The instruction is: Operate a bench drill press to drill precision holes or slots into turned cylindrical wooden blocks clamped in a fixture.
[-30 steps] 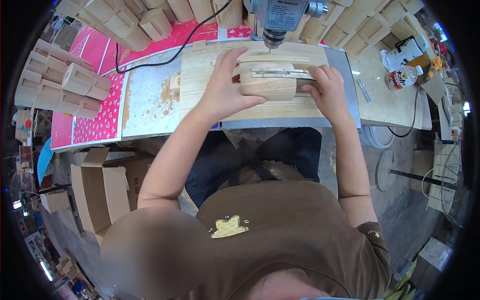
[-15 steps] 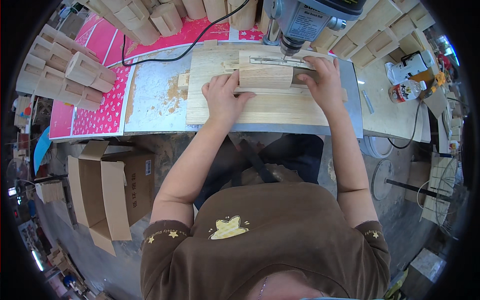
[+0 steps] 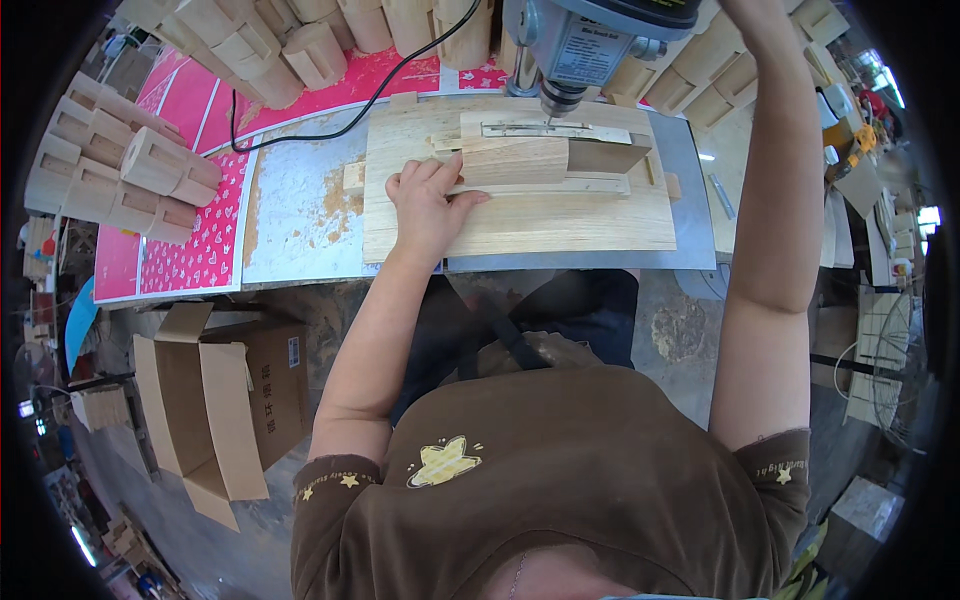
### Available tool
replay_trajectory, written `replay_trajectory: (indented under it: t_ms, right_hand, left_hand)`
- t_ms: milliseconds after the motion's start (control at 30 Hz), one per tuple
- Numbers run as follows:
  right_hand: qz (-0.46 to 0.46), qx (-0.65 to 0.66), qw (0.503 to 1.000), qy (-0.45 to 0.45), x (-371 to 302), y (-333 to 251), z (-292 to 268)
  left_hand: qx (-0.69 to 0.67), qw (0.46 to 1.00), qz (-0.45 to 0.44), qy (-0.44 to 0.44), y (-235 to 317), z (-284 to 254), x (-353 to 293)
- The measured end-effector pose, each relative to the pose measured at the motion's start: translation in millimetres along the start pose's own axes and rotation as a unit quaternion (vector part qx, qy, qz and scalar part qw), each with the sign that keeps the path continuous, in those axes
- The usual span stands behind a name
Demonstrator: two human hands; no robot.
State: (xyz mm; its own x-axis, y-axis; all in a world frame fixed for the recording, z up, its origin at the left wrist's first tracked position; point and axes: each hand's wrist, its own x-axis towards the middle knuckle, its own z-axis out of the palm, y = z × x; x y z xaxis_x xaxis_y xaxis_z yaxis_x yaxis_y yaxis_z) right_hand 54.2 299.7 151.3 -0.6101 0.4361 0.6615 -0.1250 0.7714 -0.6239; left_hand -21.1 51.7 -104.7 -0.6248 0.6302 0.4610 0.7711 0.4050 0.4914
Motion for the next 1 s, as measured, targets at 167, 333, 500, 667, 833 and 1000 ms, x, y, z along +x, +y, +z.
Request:
replay_trajectory:
  t_ms: [167, 333, 500, 667, 833, 1000]
  right_hand:
    - [-0.096, -0.252, 0.963, 0.002, -30.7, -24.2, -14.8]
    - [-0.026, -0.314, 0.949, -0.002, -105.7, -23.6, -28.9]
    - [-0.072, -0.173, 0.978, 0.09, -156.7, 4.3, 11.3]
    - [-0.081, -0.128, 0.982, 0.115, -184.0, 55.7, 41.7]
    - [-0.164, -0.158, 0.967, 0.114, -174.2, 48.8, 28.1]
    - [-0.046, -0.13, 0.983, 0.123, -91.6, -7.1, -6.2]
  left_hand:
    - [-0.001, 1.0, 0.003, 0.002, 0.7, -2.2, -0.4]
    - [0.001, 1.0, 0.017, -0.001, -0.1, 0.4, 2.2]
    - [0.007, 1.0, 0.01, 0.002, -2.2, -2.3, 0.1]
    - [0.008, 1.0, 0.016, -0.003, 0.1, -0.6, 1.4]
    - [0.005, 1.0, 0.015, 0.002, -0.1, 1.9, -0.1]
    - [0.03, 1.0, -0.003, 0.0, 0.1, -8.8, -7.8]
